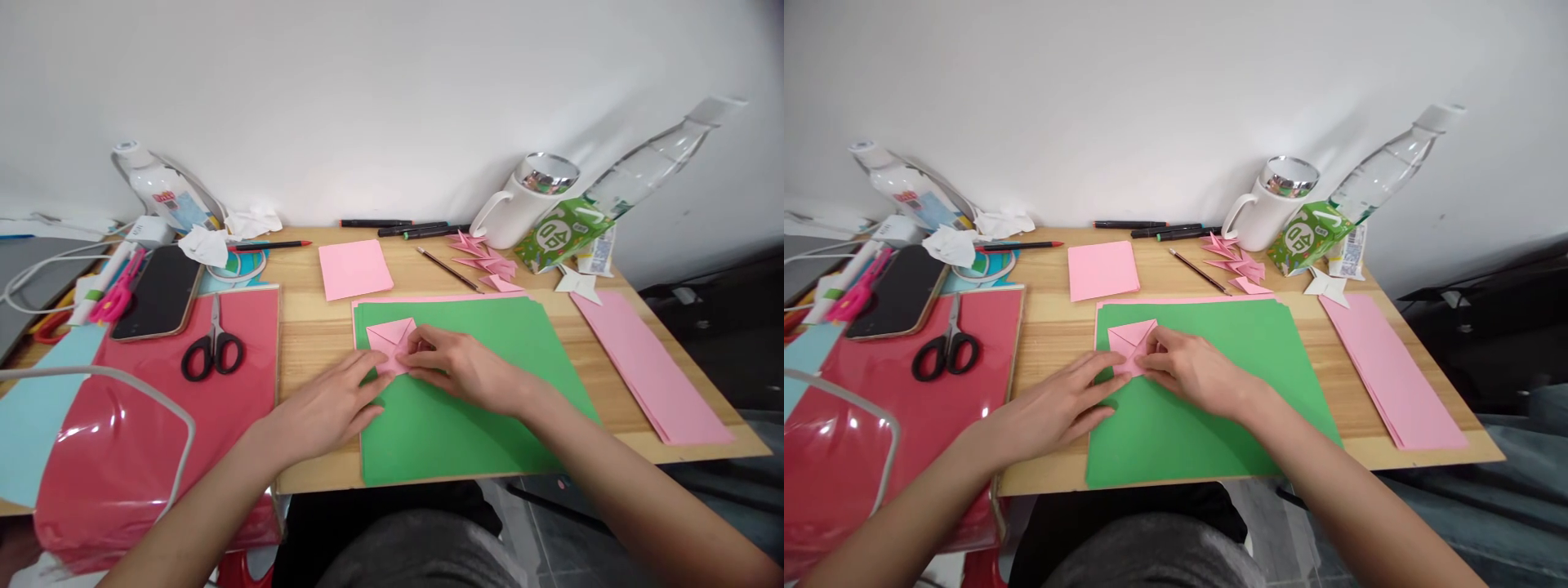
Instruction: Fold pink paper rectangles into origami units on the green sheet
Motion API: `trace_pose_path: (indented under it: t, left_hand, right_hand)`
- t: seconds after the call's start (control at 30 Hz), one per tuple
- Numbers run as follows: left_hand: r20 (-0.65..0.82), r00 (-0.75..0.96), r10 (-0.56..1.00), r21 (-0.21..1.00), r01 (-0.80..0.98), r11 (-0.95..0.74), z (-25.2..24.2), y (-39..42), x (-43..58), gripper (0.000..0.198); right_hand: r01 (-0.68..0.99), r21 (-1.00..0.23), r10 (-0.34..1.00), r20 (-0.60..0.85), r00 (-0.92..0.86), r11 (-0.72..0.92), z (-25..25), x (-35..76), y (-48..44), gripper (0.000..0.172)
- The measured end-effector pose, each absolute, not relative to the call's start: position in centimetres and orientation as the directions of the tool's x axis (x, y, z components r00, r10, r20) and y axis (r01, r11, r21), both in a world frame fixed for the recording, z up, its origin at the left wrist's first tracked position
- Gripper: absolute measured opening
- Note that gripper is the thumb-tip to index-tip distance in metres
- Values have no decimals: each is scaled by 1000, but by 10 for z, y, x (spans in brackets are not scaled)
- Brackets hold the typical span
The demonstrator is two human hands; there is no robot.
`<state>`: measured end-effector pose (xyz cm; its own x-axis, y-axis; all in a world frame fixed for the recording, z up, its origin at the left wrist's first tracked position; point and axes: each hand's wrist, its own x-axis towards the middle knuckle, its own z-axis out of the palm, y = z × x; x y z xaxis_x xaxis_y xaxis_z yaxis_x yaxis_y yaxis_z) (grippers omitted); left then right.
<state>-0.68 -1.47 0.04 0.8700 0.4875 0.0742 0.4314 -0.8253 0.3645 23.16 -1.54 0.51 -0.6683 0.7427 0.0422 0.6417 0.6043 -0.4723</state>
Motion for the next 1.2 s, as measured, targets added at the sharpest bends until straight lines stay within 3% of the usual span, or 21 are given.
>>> trace_pose_path:
  t: [0.17,0.27,0.53,0.8,1.2]
  left_hand:
    - [58,800,597,480,502,-720,1,-11,-10,48]
    - [53,772,633,523,519,-677,-1,-10,-11,45]
    - [210,850,483,521,320,-791,-6,-4,-9,29]
    - [185,861,473,316,403,-859,-7,-8,-2,25]
    - [183,881,437,170,410,-896,-4,-10,8,25]
  right_hand:
    - [606,-530,746,78,-661,592,1,234,-12,21]
    - [599,-535,745,89,-661,595,0,234,-11,21]
    - [595,-544,744,86,-662,592,-2,235,-10,19]
    - [538,-630,750,111,-652,560,-2,236,-9,19]
    - [494,-693,752,106,-651,525,-8,240,-3,20]
